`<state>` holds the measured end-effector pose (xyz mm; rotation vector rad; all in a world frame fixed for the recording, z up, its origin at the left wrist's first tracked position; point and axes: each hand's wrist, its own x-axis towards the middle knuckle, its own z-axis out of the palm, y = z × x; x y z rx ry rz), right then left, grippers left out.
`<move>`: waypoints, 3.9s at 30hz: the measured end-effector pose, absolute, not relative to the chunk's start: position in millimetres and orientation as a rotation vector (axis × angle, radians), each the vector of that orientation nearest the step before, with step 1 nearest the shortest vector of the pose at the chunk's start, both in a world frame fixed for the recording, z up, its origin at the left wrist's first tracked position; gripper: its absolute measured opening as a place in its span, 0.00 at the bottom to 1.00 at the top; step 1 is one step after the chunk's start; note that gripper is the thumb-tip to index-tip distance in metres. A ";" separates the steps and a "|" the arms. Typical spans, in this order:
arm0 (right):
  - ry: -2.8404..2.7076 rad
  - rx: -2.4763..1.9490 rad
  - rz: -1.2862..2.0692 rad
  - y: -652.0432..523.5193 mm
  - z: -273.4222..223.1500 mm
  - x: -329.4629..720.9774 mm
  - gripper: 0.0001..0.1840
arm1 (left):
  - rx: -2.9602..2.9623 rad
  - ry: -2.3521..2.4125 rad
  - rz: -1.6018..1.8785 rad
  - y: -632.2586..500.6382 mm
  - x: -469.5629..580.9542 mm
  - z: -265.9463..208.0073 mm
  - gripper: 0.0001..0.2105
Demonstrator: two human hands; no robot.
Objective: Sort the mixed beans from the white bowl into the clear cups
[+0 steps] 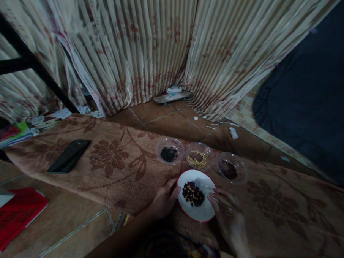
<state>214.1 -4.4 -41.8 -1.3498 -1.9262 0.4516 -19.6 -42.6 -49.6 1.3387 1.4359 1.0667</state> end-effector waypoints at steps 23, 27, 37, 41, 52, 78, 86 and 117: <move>-1.726 -1.280 0.341 15.6 -10.4 204.4 0.10 | 1.317 1.440 1.084 -42.1 -20.1 -52.7 0.16; -1.592 -1.271 0.340 41.4 8.4 188.0 0.10 | 1.312 1.416 1.108 -42.3 -19.9 -53.3 0.17; -1.554 -1.337 0.449 18.1 -7.3 191.9 0.12 | 1.328 1.443 1.071 -42.3 -21.3 -52.2 0.17; -1.775 -1.399 0.499 2.3 -27.5 206.6 0.12 | 1.317 1.453 1.062 -42.5 -21.0 -52.1 0.16; -1.883 -1.312 0.382 -2.3 -40.2 204.6 0.11 | 1.334 1.437 1.074 -42.0 -20.4 -50.2 0.16; -1.978 -1.248 0.223 -1.2 -38.7 201.1 0.12 | 1.329 1.460 1.059 -42.7 -20.4 -51.4 0.16; -2.013 -1.213 0.137 0.3 -42.1 199.3 0.13 | 1.329 1.441 1.065 -41.6 -19.9 -51.3 0.16; -1.593 -1.417 -0.125 45.7 -9.1 264.6 0.15 | 1.284 1.435 1.099 -42.2 -19.7 -53.1 0.16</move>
